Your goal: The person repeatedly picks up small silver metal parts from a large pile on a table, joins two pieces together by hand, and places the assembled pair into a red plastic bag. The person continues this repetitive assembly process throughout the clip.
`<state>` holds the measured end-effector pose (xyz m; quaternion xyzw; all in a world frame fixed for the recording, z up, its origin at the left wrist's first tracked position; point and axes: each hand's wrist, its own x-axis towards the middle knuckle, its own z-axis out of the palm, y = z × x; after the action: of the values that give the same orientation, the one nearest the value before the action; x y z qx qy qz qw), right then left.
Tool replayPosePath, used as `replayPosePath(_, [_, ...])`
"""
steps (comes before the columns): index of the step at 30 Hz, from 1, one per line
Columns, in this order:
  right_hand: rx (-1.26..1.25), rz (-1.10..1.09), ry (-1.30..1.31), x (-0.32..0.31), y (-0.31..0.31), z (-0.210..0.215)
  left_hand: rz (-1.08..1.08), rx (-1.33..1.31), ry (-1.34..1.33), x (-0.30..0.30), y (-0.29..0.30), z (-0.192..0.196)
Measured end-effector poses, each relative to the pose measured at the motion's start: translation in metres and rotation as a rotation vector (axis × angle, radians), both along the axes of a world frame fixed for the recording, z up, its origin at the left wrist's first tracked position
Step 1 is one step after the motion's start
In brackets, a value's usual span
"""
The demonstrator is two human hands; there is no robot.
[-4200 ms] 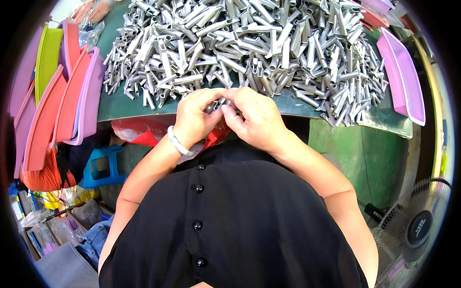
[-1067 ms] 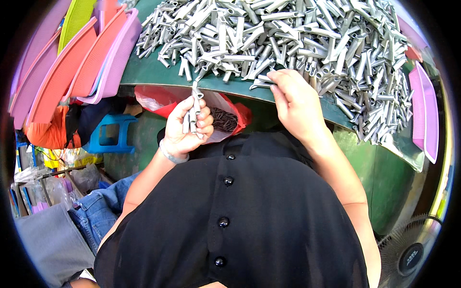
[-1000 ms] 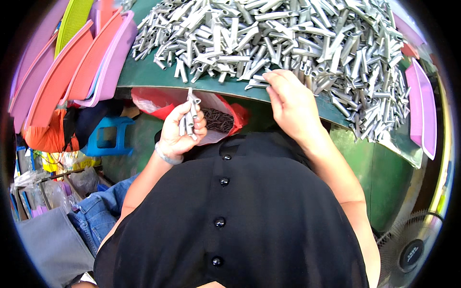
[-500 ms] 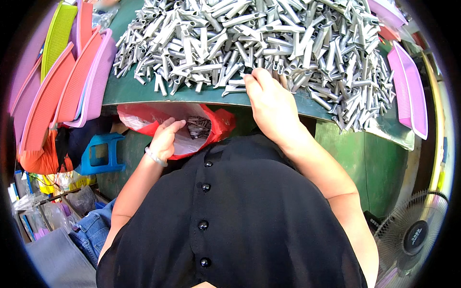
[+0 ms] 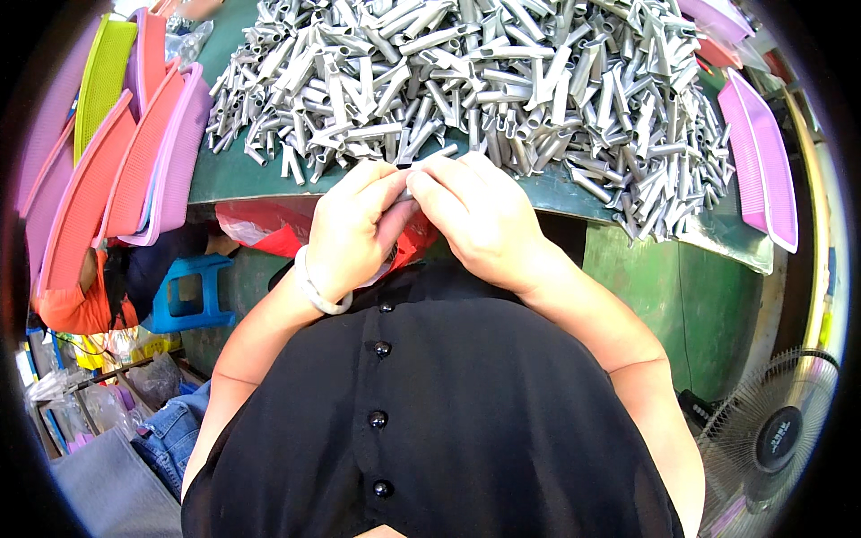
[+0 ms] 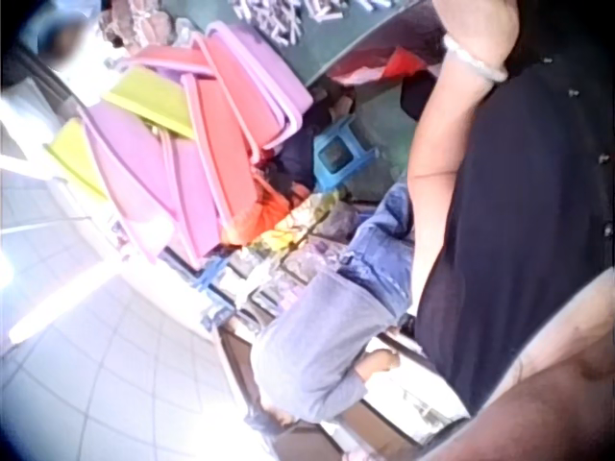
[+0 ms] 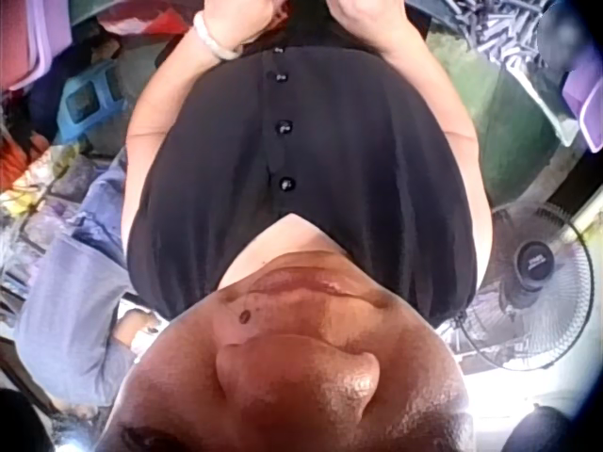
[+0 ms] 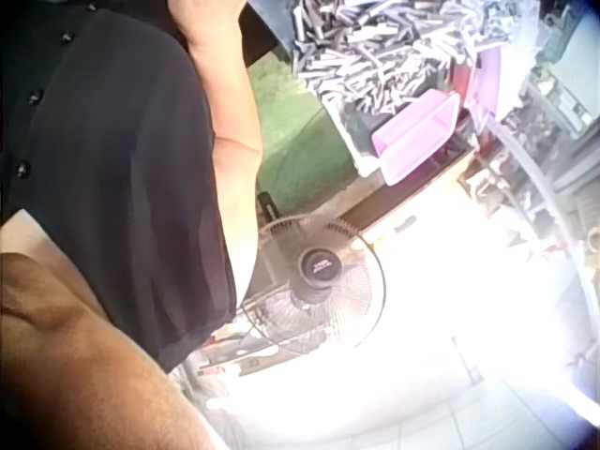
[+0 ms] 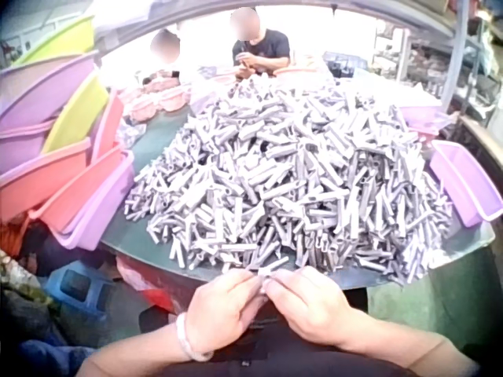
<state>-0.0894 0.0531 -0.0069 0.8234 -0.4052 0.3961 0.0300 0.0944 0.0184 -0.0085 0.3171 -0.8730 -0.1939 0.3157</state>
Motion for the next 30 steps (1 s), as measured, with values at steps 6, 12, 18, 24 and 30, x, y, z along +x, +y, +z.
replayPosePath(6, [0.409,-0.041,-0.459,-0.002,0.001,-0.013,0.001,0.727,0.591,0.008,0.0,-0.03])
replayPosePath(12, [0.127,-0.149,0.111,0.003,-0.013,-0.033,-0.101,0.449,0.58,0.014,0.002,-0.032])
replayPosePath(18, [0.179,-0.193,0.268,0.005,-0.012,-0.027,-0.063,0.359,0.575,0.014,0.006,-0.024])
replayPosePath(24, [0.265,-0.1,-0.073,-0.001,-0.009,-0.026,-0.074,0.961,0.947,0.014,0.011,-0.03])
replayPosePath(30, [0.494,0.248,-0.601,-0.006,-0.001,-0.017,-0.036,0.88,0.695,0.006,0.016,-0.017])
